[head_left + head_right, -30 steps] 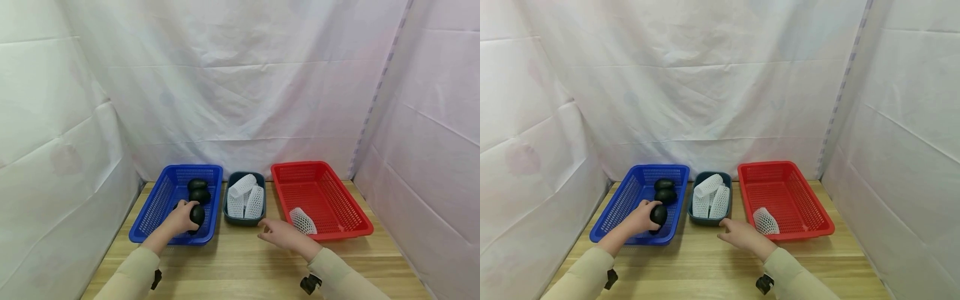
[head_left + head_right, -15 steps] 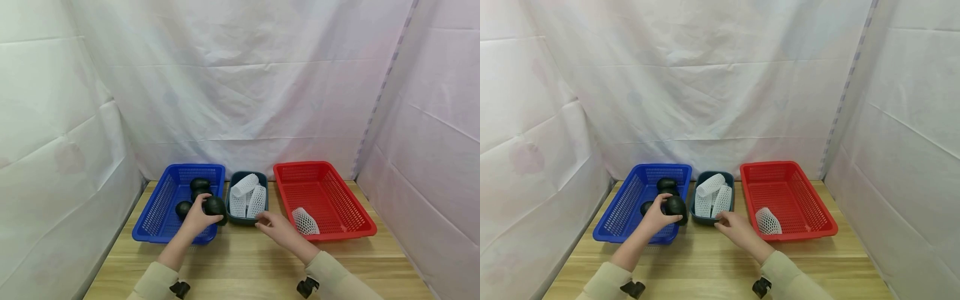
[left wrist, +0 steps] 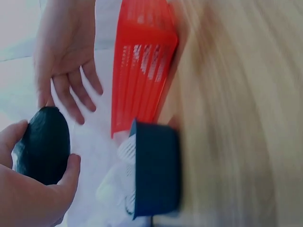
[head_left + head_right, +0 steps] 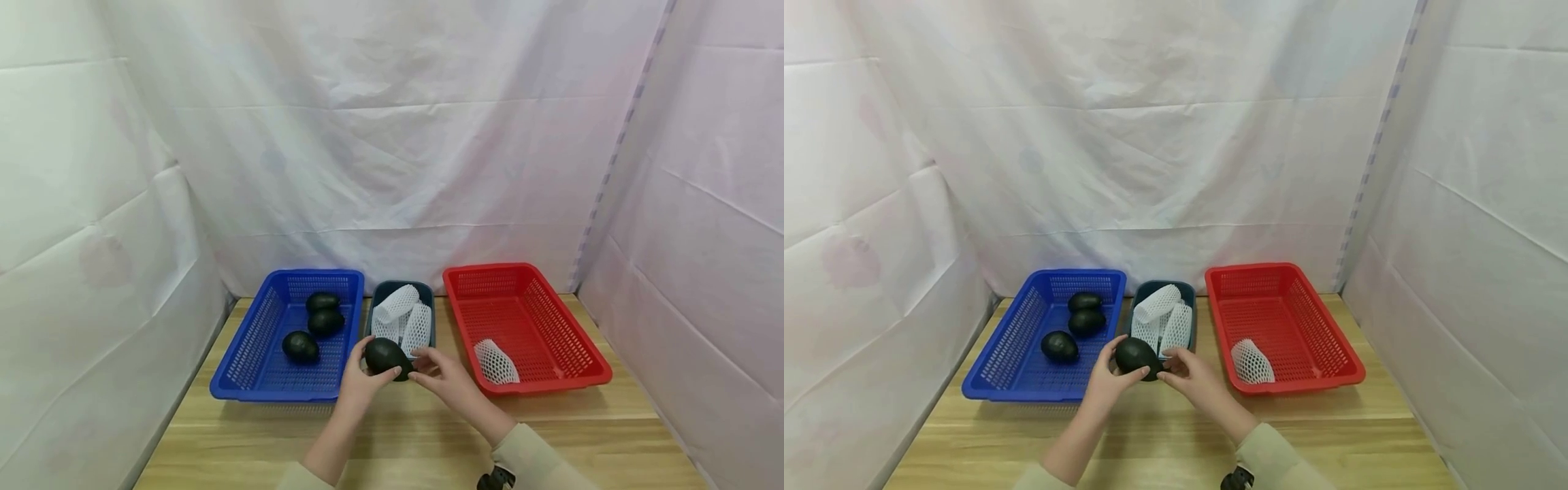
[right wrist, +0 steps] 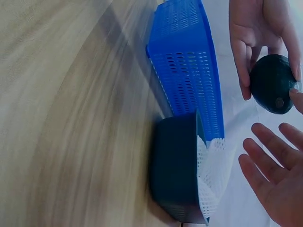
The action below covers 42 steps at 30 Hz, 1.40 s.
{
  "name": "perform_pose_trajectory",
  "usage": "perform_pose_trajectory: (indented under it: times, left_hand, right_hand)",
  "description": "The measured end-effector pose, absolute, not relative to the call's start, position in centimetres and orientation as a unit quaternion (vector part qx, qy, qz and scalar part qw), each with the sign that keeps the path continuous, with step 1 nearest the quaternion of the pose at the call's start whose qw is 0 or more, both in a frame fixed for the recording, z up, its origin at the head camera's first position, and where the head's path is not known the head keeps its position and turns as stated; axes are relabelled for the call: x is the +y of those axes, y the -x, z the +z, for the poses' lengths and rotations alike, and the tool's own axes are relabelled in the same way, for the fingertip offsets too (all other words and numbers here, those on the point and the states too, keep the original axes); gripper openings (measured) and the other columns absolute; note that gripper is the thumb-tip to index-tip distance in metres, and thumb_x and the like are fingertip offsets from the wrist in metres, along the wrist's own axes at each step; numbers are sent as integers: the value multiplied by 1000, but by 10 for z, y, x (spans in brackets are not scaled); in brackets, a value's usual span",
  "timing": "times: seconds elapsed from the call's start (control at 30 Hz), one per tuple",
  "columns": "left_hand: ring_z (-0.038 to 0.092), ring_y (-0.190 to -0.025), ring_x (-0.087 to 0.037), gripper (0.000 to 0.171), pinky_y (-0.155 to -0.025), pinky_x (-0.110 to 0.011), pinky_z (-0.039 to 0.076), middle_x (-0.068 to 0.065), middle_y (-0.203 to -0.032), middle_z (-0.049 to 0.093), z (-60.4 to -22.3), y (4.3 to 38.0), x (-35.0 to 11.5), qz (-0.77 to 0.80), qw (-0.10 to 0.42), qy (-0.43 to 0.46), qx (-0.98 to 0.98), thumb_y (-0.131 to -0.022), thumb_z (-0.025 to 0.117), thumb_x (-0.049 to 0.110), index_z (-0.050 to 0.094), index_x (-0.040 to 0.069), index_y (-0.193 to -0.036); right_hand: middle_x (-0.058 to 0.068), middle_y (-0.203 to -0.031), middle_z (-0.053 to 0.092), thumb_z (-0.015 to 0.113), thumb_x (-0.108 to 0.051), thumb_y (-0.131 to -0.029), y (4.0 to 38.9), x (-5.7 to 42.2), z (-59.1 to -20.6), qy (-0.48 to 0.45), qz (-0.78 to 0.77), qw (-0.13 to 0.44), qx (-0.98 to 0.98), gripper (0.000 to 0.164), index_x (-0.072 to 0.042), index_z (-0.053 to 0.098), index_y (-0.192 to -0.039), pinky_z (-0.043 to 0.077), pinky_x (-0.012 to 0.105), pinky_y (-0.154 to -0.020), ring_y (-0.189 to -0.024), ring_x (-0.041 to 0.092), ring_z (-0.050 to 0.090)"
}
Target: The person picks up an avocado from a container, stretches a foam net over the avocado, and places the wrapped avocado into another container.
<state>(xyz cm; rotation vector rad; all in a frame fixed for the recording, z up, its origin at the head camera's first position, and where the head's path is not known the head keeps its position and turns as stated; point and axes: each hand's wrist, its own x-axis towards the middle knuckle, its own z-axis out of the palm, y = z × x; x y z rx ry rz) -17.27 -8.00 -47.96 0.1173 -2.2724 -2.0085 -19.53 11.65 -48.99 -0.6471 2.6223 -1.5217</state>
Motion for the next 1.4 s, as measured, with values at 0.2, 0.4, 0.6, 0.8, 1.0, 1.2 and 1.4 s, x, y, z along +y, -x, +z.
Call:
perform_pose_trajectory:
  times: [0.2,0.4,0.6,0.8,1.0,1.2,1.4]
  left_hand:
    - [54,-114,-44,81,-91,-50,50,-26,-136,40,-490,166,-67,-692,57,-79,-715,-76,83,13,41,6,-144]
    - [50,-118,-45,69,-91,-47,51,-28,-137,35,-500,162,-58,-754,33,-97,-649,-86,73,9,39,1,-146]
    - [61,-107,-36,58,-90,-47,51,-37,-142,34,-518,159,-57,-804,-7,-103,-586,-98,58,13,33,-7,-146]
    - [63,-101,-30,59,-88,-44,52,-38,-140,35,-540,159,-58,-800,-22,-125,-587,-99,58,16,33,-12,-144]
    - [63,-95,-27,55,-86,-47,53,-32,-124,52,-556,160,-58,-799,-30,-138,-584,-96,60,9,37,-17,-139]
    - [62,-101,-30,54,-86,-47,53,-29,-116,59,-573,165,-61,-770,-24,-133,-623,-93,64,8,42,-18,-135]
    - [61,-101,-30,50,-81,-41,55,-35,-114,59,-577,173,-64,-734,-7,-132,-667,-89,68,5,47,-20,-127]
  right_hand:
    - [1,-103,66,70,-25,-92,194,119,-500,199,-516,8,833,31,-9,65,-118,53,33,-81,-94,19,63]
    - [3,-106,67,68,-19,-93,195,125,-516,140,-574,20,807,25,-10,68,-116,52,29,-80,-95,18,62]
    - [9,-102,67,66,-14,-94,197,130,-533,89,-616,25,783,25,-1,67,-115,54,29,-78,-90,21,63]
    - [9,-97,67,65,-16,-95,198,131,-553,57,-646,54,759,27,4,67,-112,55,32,-77,-86,23,63]
    - [12,-87,67,63,-13,-96,199,130,-577,60,-658,82,747,26,10,63,-108,56,35,-68,-79,27,64]
    - [11,-84,68,64,-10,-94,200,126,-586,46,-646,92,756,26,13,62,-108,55,32,-66,-75,23,64]
    - [16,-84,67,64,-4,-93,206,121,-591,41,-625,83,775,24,15,60,-107,56,39,-66,-75,26,63]
